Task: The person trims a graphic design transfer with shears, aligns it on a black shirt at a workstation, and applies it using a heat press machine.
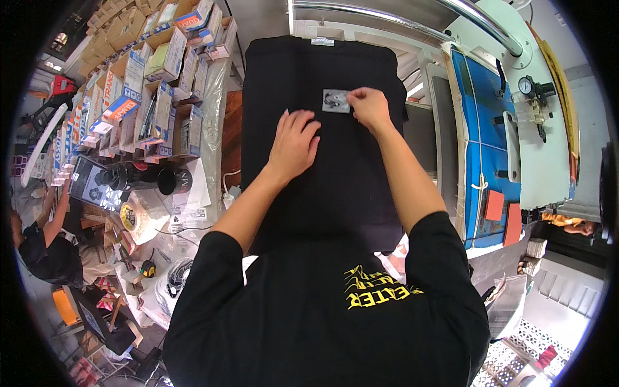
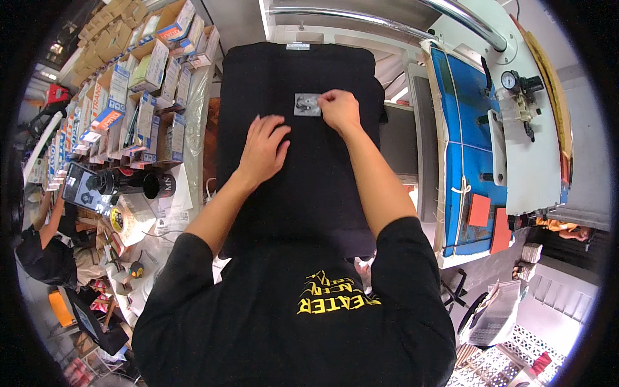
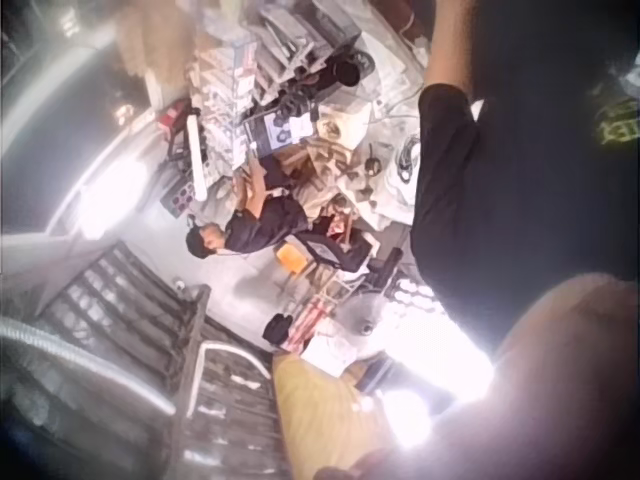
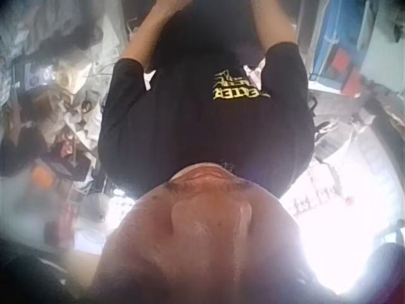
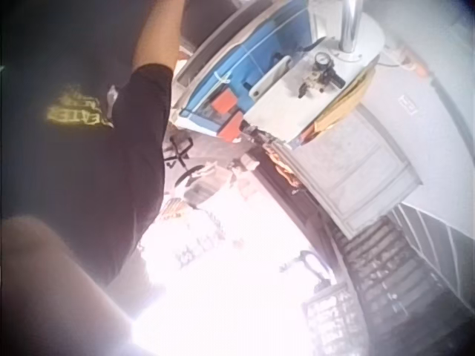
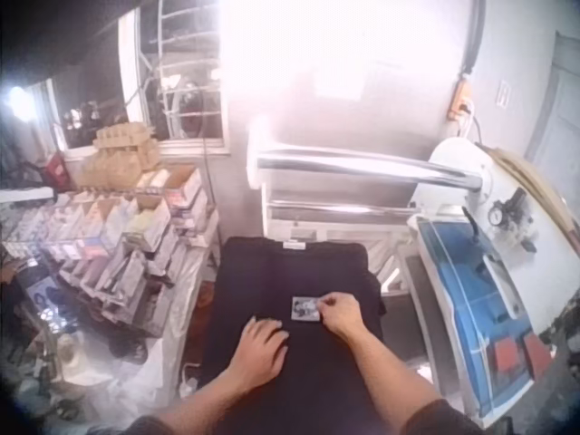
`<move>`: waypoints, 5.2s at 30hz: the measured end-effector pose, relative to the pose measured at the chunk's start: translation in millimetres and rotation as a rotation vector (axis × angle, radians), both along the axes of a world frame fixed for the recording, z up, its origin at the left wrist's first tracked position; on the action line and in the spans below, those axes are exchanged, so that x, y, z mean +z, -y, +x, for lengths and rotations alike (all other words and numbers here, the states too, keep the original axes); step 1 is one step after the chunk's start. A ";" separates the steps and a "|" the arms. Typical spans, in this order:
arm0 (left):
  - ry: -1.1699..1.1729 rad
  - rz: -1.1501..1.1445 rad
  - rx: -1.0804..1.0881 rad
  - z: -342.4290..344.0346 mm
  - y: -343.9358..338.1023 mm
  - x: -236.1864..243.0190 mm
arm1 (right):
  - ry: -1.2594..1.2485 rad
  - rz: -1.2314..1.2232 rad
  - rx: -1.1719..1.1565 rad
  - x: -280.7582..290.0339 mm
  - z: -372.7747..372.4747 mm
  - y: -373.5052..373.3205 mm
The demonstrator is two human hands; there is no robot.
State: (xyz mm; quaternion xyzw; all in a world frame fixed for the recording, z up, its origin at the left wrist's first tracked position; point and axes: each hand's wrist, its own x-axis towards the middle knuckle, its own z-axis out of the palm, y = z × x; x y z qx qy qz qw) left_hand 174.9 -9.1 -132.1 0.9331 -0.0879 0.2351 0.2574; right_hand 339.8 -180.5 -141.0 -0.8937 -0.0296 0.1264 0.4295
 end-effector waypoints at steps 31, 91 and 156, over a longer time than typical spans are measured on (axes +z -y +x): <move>-0.220 0.210 0.211 52.0 -7.8 -16.7 | 0.537 -0.594 0.292 -5.0 -63.1 -14.5; -0.183 0.244 0.166 54.5 -19.3 -25.0 | 0.598 -0.559 0.235 -6.6 -66.1 -12.7; -0.076 0.200 0.171 54.8 -20.2 -26.3 | 0.839 -0.371 0.320 -5.2 -41.4 0.0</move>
